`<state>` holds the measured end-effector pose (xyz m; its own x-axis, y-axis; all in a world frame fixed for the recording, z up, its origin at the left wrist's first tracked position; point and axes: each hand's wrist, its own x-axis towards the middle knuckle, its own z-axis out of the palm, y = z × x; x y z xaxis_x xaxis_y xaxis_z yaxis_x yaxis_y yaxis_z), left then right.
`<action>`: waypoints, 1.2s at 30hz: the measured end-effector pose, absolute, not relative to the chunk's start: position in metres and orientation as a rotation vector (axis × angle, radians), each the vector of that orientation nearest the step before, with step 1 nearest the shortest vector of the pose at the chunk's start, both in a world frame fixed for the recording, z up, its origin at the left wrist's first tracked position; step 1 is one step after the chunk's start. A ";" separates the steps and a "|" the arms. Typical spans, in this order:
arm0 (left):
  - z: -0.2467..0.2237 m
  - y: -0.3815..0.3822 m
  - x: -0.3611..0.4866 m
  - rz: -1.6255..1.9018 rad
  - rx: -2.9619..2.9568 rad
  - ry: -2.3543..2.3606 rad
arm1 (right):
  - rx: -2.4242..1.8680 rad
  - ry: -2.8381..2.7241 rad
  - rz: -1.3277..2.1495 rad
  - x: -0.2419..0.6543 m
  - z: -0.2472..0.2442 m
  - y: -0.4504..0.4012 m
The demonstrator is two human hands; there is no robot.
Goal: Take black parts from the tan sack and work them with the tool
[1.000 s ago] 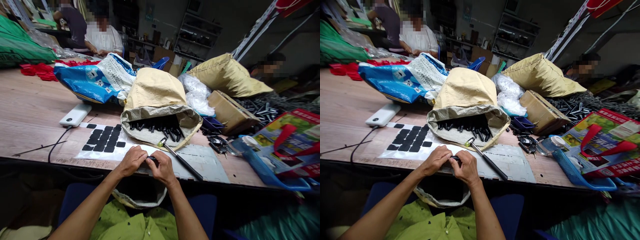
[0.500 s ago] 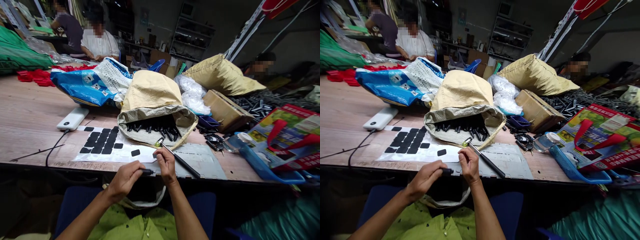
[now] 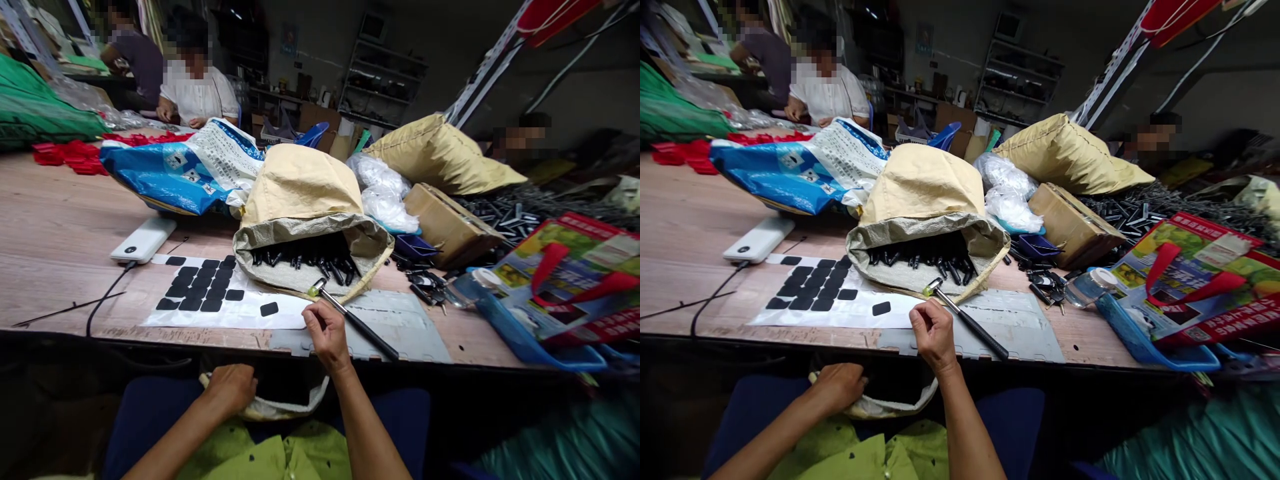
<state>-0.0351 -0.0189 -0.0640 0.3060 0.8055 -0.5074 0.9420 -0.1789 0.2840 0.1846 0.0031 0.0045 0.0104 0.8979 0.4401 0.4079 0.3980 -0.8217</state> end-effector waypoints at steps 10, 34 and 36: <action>0.048 0.038 0.003 0.145 2.178 1.258 | -1.213 -1.505 0.474 0.186 -0.001 0.002; -0.002 0.073 -0.003 0.635 2.456 1.082 | -1.362 -1.430 0.253 0.192 -0.006 0.006; -0.010 0.074 -0.005 0.688 2.375 1.086 | -1.482 -1.484 0.103 0.202 -0.005 0.005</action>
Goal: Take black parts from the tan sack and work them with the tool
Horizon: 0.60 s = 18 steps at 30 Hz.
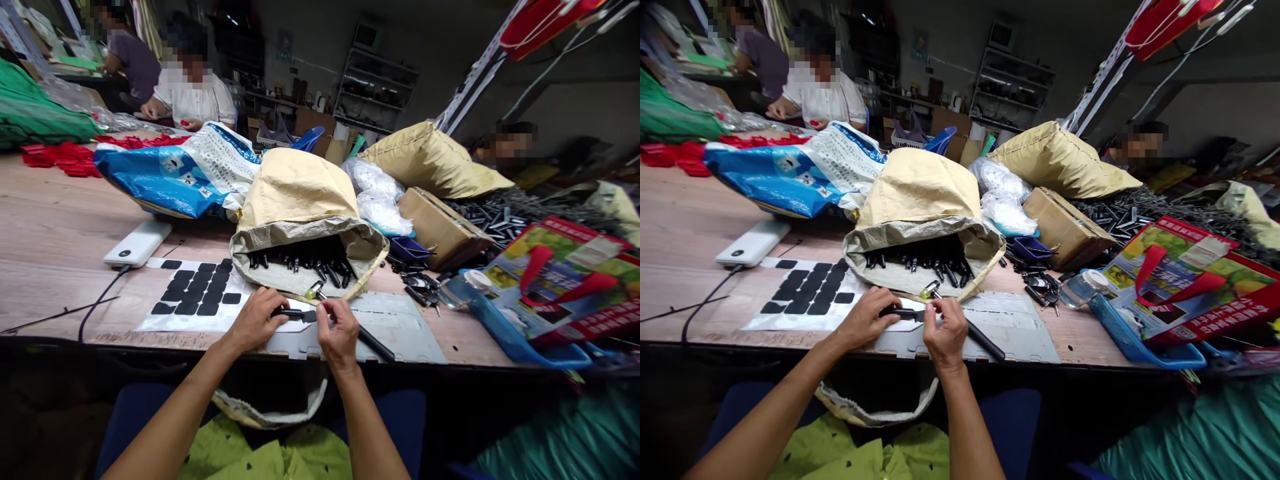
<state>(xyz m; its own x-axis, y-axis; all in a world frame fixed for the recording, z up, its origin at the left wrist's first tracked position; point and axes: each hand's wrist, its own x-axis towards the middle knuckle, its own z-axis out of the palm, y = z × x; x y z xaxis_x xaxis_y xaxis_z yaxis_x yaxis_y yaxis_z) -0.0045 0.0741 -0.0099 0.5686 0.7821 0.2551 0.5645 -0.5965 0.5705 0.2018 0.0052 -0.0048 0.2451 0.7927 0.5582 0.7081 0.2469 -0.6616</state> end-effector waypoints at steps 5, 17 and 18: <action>-0.015 0.080 -0.003 0.695 2.331 1.060 | -1.913 -1.679 -0.098 0.235 -0.005 0.001; -0.012 0.079 -0.005 0.686 2.287 1.089 | -1.574 -1.665 0.196 0.219 0.029 -0.029; -0.012 0.079 -0.005 0.689 2.272 1.101 | -1.565 -1.673 0.216 0.216 0.030 -0.033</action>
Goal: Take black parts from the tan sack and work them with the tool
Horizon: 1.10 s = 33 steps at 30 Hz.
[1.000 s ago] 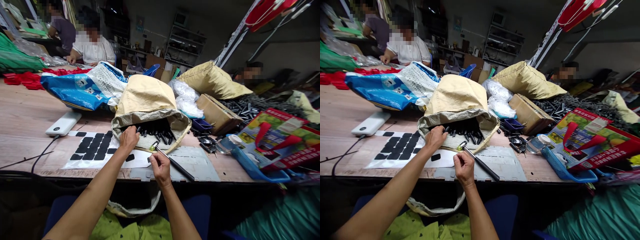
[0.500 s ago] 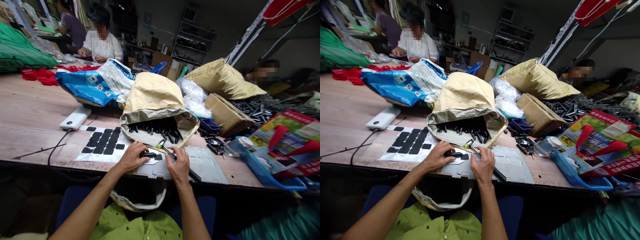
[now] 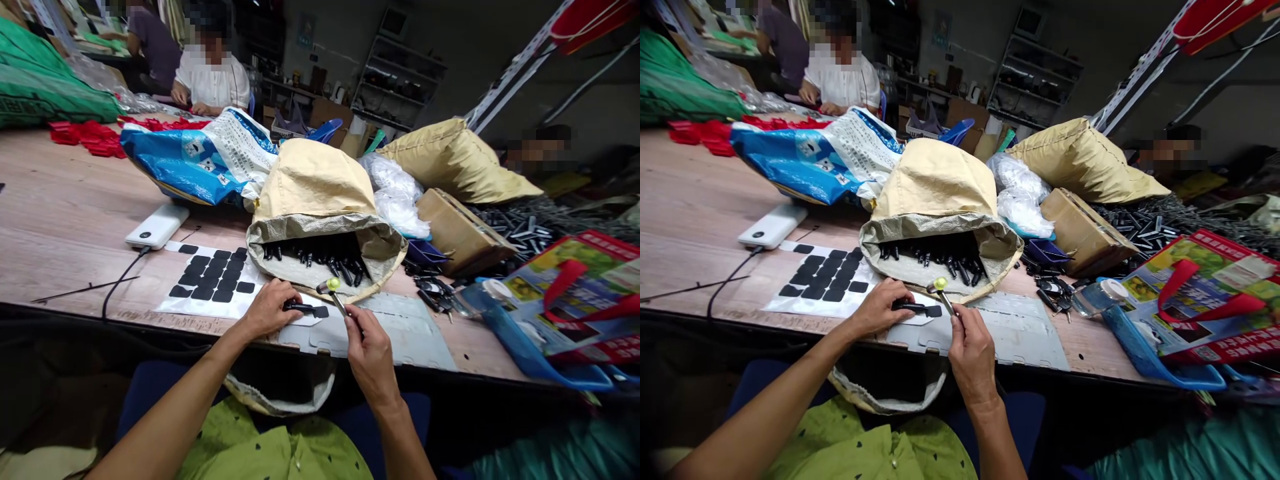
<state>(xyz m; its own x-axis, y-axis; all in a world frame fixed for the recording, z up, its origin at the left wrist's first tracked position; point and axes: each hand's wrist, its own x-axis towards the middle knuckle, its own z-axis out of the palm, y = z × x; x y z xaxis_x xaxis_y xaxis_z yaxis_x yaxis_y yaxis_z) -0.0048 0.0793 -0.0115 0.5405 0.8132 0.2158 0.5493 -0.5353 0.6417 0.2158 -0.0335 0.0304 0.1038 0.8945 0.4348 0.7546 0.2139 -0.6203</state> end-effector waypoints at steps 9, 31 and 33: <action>-0.009 0.079 -0.003 0.655 2.208 1.160 | -1.677 -1.765 0.149 0.201 0.026 -0.047; -0.012 0.085 -0.013 0.707 2.206 0.986 | -1.884 -1.794 -0.315 0.237 -0.007 0.010; -0.013 0.085 -0.012 0.706 2.214 0.980 | -1.878 -1.777 -0.334 0.235 -0.011 0.011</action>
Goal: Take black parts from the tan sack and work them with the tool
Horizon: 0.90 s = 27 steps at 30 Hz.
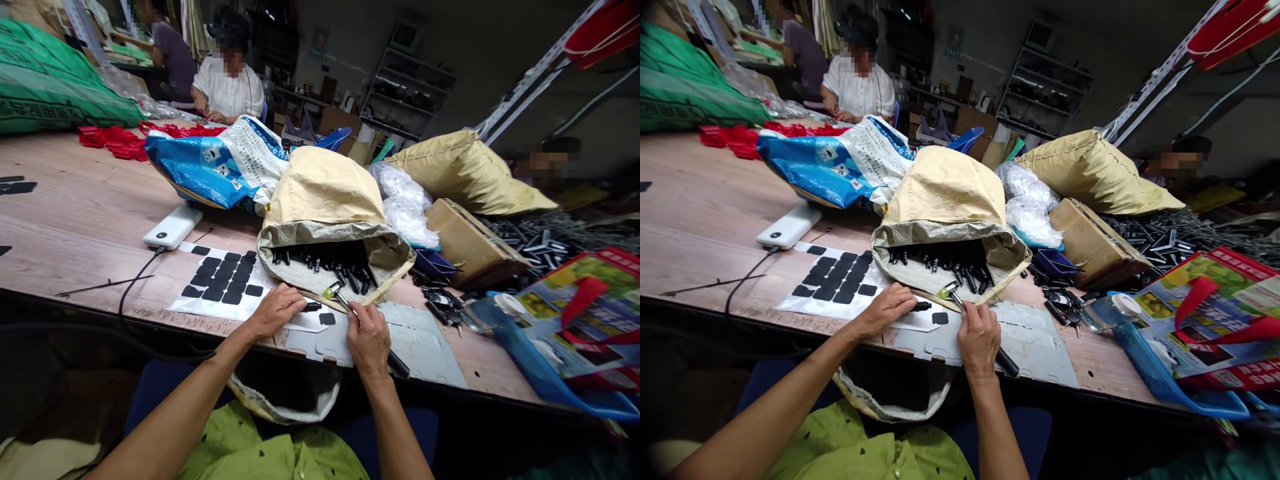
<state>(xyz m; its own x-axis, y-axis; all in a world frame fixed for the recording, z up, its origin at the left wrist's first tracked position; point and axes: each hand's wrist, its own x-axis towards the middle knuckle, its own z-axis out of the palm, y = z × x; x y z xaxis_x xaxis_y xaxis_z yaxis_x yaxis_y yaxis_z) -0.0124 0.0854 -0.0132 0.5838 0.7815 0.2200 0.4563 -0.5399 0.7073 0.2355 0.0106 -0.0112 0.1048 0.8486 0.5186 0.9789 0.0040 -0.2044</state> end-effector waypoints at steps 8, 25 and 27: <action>-0.010 0.083 -0.013 0.693 2.204 0.964 | -1.462 -1.750 0.355 0.203 0.017 0.013; -0.017 0.081 -0.011 0.700 2.346 0.961 | -1.406 -1.941 0.552 0.186 0.002 0.026; -0.019 0.082 -0.011 0.712 2.358 0.967 | -1.414 -1.970 0.500 0.183 0.000 0.026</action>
<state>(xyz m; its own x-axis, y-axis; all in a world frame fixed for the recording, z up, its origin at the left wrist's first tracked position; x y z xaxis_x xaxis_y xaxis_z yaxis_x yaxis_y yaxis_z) -0.0110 0.0818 -0.0195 0.6133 0.7398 0.2768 0.4841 -0.6290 0.6083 0.1832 0.0265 0.0001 -0.2037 0.9366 0.2852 0.6874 0.3443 -0.6395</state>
